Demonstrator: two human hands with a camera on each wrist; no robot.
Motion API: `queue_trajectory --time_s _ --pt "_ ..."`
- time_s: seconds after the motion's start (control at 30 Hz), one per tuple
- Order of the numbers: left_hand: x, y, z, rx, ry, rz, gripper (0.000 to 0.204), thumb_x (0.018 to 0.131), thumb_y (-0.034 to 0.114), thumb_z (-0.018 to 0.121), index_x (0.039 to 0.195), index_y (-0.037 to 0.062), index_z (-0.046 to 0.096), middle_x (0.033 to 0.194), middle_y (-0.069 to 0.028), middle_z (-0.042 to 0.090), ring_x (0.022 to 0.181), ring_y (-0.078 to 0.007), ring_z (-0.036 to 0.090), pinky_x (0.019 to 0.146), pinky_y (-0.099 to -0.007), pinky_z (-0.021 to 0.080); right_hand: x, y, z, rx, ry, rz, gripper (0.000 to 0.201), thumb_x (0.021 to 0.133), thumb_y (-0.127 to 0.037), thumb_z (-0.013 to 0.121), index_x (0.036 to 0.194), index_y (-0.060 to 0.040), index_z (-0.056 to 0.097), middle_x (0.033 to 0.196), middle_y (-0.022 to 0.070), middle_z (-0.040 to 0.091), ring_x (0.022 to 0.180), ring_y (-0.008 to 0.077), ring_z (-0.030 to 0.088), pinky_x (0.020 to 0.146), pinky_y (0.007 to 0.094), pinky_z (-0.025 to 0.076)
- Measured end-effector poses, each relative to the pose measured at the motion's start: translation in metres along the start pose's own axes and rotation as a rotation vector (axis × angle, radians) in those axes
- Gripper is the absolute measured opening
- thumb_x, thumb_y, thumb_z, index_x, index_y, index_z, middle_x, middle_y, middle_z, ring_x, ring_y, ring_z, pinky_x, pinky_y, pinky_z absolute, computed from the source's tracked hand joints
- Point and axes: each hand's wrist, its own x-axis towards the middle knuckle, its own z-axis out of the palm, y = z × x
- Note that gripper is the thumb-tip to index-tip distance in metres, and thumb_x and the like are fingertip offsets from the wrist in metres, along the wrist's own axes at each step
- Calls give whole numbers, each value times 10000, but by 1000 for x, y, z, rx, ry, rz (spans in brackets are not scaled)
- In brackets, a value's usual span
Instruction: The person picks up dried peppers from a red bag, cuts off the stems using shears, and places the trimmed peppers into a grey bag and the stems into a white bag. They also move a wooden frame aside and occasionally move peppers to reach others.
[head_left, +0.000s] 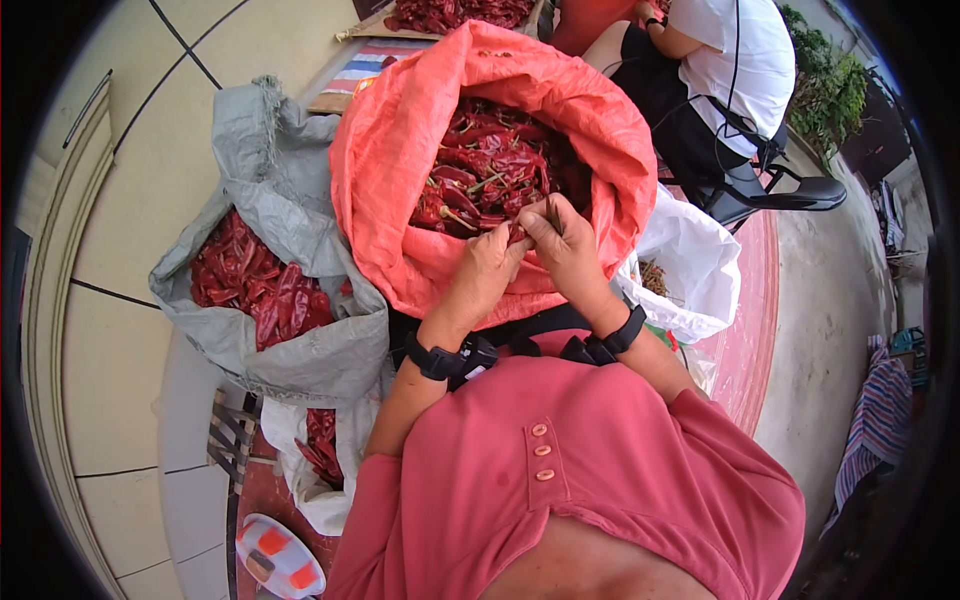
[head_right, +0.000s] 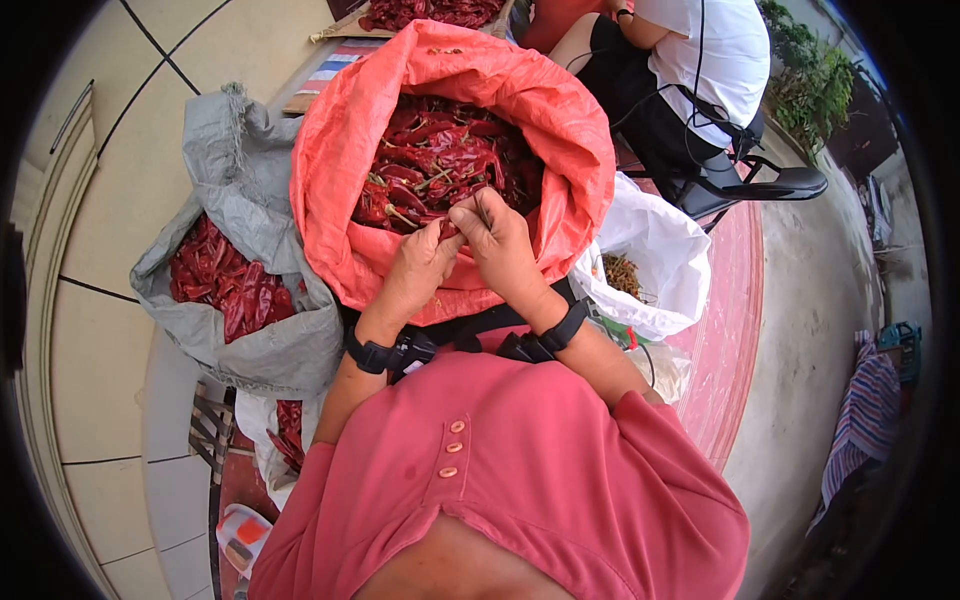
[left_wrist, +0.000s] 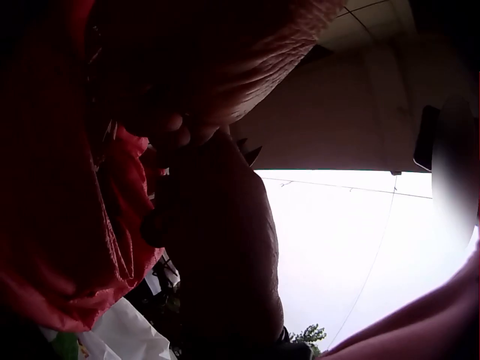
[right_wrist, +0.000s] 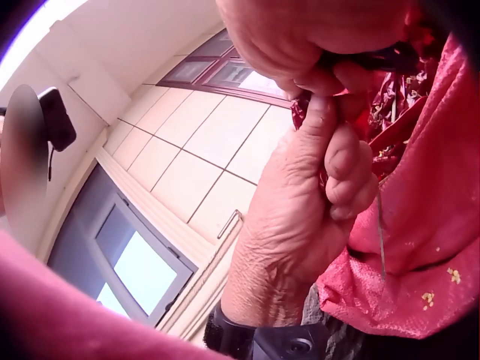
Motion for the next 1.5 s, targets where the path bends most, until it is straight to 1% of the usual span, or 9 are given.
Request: queue_trajectory --time_s 0.27,0.47,0.57,0.73,0.8,0.87,1.0,1.2,1.5 --pt "-4 3 -1 98 -2 137 254 965 233 543 981 -21 538 681 -188 561 606 -336 576 567 -429 438 5 -5 -22 378 -181 348 162 966 -182 576 881 -47 548 740 20 544 633 71 508 540 226 392" --pt "-4 23 -5 87 -39 -37 276 967 246 532 1012 -24 565 708 -192 579 606 -309 564 590 -396 437 1 2 -17 -411 66 -389 175 972 -206 575 897 -49 547 760 23 553 661 71 511 560 223 399" --pt "-21 26 -20 -27 -98 -129 298 966 274 524 1010 -14 582 704 -167 572 607 -267 559 586 -362 434 18 -28 -48 93 436 41 241 988 -260 535 829 -80 512 703 -19 486 550 54 391 487 218 325" --pt "-55 35 -87 241 339 -216 277 953 285 548 1016 21 607 769 -67 604 698 -106 539 636 -283 438 22 -15 -135 -270 760 -245 222 979 -234 570 891 -30 561 739 -31 492 660 47 409 591 215 358" --pt "-66 31 -125 381 573 -195 290 957 284 534 1064 23 605 938 -194 660 864 -325 657 750 -398 489 11 5 -161 -552 828 -246 191 939 -207 614 923 -18 585 768 30 548 714 129 529 650 278 429" --pt "-79 -2 -163 736 742 -192 283 923 184 570 1160 29 558 1053 -208 649 946 -376 635 794 -433 487 -1 40 -196 -1205 679 68 141 891 -150 639 973 -38 613 849 112 605 811 260 607 732 361 468" --pt "-103 -25 -191 1133 758 -327 723 767 85 725 1403 54 383 1168 -208 551 1104 -398 472 962 -485 360 -5 42 -167 -954 733 -185 130 854 -76 647 982 -59 637 967 142 620 910 311 608 783 386 477" --pt "-51 18 -114 478 461 -57 298 864 126 599 1144 23 601 1128 -168 590 1061 -332 540 942 -424 417 55 5 -47 -807 117 -408 202 870 -93 608 1071 -101 628 1104 111 612 974 304 625 772 393 519" --pt "-34 35 -49 177 143 30 163 886 97 592 1023 19 632 975 -139 653 899 -315 632 787 -391 504 69 37 -9 -1009 -73 -155 180 861 -173 601 1030 -109 592 971 127 600 865 352 624 706 455 506"
